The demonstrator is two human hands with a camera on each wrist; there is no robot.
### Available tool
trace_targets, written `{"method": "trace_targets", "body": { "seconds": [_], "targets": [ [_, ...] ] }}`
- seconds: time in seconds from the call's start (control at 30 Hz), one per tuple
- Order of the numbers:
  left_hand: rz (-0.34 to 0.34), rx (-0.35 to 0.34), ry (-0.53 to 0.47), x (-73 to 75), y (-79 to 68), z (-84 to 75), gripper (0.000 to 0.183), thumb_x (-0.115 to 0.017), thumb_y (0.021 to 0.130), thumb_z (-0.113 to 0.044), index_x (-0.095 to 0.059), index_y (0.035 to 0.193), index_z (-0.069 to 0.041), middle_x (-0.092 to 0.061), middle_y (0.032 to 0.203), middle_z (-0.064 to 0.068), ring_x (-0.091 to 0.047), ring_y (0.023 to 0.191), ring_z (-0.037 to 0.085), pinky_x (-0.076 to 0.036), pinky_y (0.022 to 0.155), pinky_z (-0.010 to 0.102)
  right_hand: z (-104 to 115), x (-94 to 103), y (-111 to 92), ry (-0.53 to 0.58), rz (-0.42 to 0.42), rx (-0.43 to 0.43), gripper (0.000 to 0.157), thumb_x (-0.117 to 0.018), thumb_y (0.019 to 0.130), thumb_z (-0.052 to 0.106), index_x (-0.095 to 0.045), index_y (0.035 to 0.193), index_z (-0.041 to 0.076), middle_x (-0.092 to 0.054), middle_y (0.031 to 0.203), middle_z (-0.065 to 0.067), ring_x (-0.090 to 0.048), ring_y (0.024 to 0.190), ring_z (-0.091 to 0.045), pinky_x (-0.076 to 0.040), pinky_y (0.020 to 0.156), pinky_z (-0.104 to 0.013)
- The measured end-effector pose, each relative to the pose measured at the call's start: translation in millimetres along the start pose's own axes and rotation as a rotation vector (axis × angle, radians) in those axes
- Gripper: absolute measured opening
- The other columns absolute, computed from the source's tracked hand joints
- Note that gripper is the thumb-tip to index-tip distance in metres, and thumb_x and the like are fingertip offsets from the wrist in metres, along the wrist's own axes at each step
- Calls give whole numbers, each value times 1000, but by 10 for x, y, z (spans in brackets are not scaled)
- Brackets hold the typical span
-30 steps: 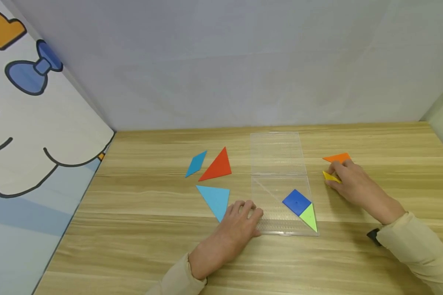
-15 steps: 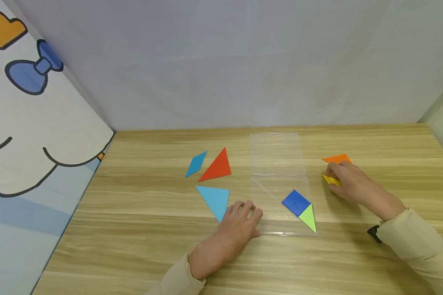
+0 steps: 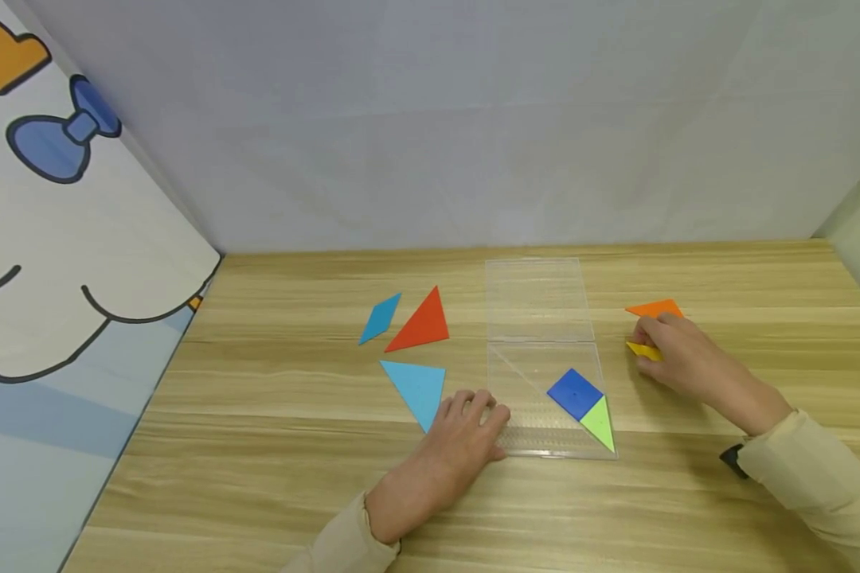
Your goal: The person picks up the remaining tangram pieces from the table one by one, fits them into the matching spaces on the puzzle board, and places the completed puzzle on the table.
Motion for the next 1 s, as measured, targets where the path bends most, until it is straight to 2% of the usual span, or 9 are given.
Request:
{"method": "trace_targets", "body": {
  "seconds": [0.37,0.63,1.0],
  "targets": [
    [43,39,-9,19,-1,-21,36,-72,94,-36,-54,117,-15,-52,121,4,-53,117,28,-46,90,41,9,-30,-65,19,-60,-4,22,-75,82,-3,-60,97,-8,-61,93,-21,-55,87,-37,-47,79,-53],
    [59,63,-30,21,-13,-30,35,-71,95,-36,-53,117,-16,-51,122,3,-52,118,28,-45,91,43,28,-81,-137,31,-127,2,22,-73,82,-5,-60,100,-7,-57,97,-23,-52,87,-37,-45,77,-50],
    [49,57,-49,33,-20,-28,35,-70,95,-35,-53,118,-16,-50,123,4,-51,118,29,-45,91,43,23,-86,-179,-18,-175,19,25,-73,82,-3,-65,103,-14,-59,94,-23,-50,81,-35,-41,70,-42]
  ]
}}
Point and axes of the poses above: each hand's wrist, its own y-axis towards the middle knuckle, its own x-axis out of the back of the hand, z = x × y, the point moved 1 cm from there along y, towards the middle knuckle
